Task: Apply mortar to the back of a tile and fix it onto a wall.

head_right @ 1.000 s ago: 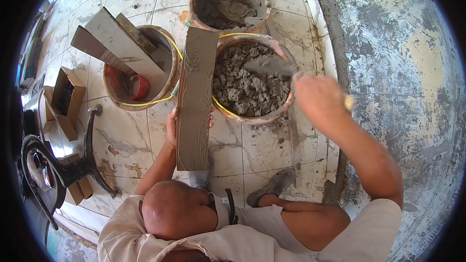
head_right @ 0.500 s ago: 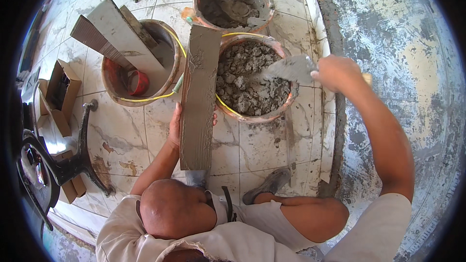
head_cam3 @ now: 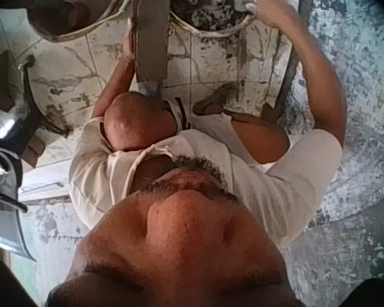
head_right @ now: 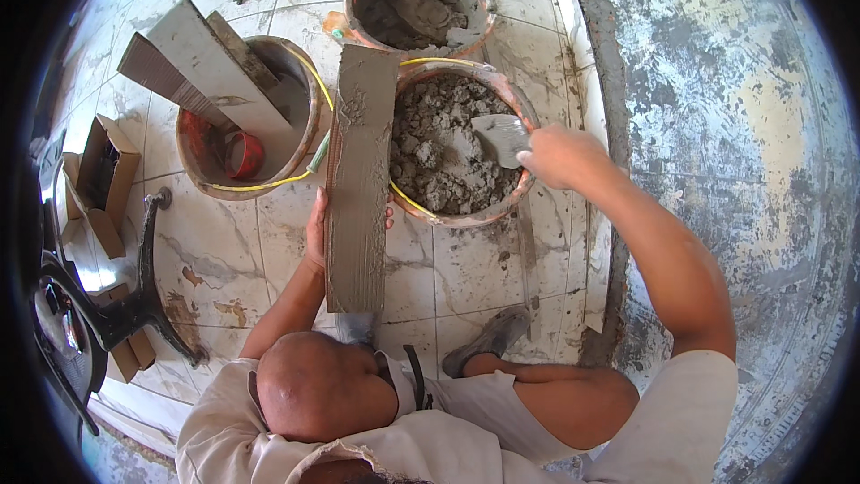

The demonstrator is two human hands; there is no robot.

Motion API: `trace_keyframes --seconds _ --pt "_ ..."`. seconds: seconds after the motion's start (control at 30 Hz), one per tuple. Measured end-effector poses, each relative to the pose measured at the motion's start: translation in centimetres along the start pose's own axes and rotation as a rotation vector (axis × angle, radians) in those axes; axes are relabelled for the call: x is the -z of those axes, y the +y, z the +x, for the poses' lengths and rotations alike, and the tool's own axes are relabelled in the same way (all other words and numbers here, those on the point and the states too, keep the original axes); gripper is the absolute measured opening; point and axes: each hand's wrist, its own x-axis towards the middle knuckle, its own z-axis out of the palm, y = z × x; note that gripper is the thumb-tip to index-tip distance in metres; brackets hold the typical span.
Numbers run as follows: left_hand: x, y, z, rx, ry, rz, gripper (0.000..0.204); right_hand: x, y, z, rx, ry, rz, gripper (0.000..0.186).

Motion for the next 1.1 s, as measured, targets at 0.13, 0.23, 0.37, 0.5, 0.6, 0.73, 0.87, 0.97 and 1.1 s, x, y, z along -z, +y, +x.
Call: trace_keyframes --seconds 0.13,0.23,0.37,0.5,0.6,0.73,0.87,0.97,1.1 --pt "-0.4 -0.3 0.4 -0.018 -0.032 -0.047 0.087 -3.7 -2.4 4.0 -0.034 -0.156 0.180 0.045" --pt "-0.2 -0.2 1.0 -0.019 -0.030 -0.065 0.083 -5.7 -1.2 4.5 0.118 -0.109 0.290 0.046" --pt "-0.6 -0.1 0.4 -0.027 -0.021 -0.063 0.084 -6.6 1.0 1.5 0.013 -0.174 0.807 0.044" --pt "0.1 0.0 0.5 -0.021 -0.042 -0.046 0.084 -8.4 1.6 0.0 -0.068 -0.100 0.933 0.043" --pt "0.3 -0.3 0.1 -0.013 -0.031 -0.004 0.092 -9.9 1.7 -1.3 -0.088 -0.040 1.011 0.047" --pt "-0.1 -0.4 0.2 -0.019 -0.043 -0.022 0.088 -11.0 1.8 -2.2 -0.023 0.633 -0.016 0.052" --pt "0.1 -0.6 0.1 -0.048 -0.038 -0.017 0.084 -4.9 0.0 -4.3 -0.219 0.380 0.106 0.055" --pt "-0.3 -0.5 0.0 -0.044 -0.031 -0.056 0.084 -2.0 -0.3 -2.6 -0.046 0.044 0.351 0.052" --pt "-0.4 -0.8 0.4 -0.045 -0.044 -0.050 0.083 -4.0 1.4 2.1 -0.055 -0.190 0.253 0.055"
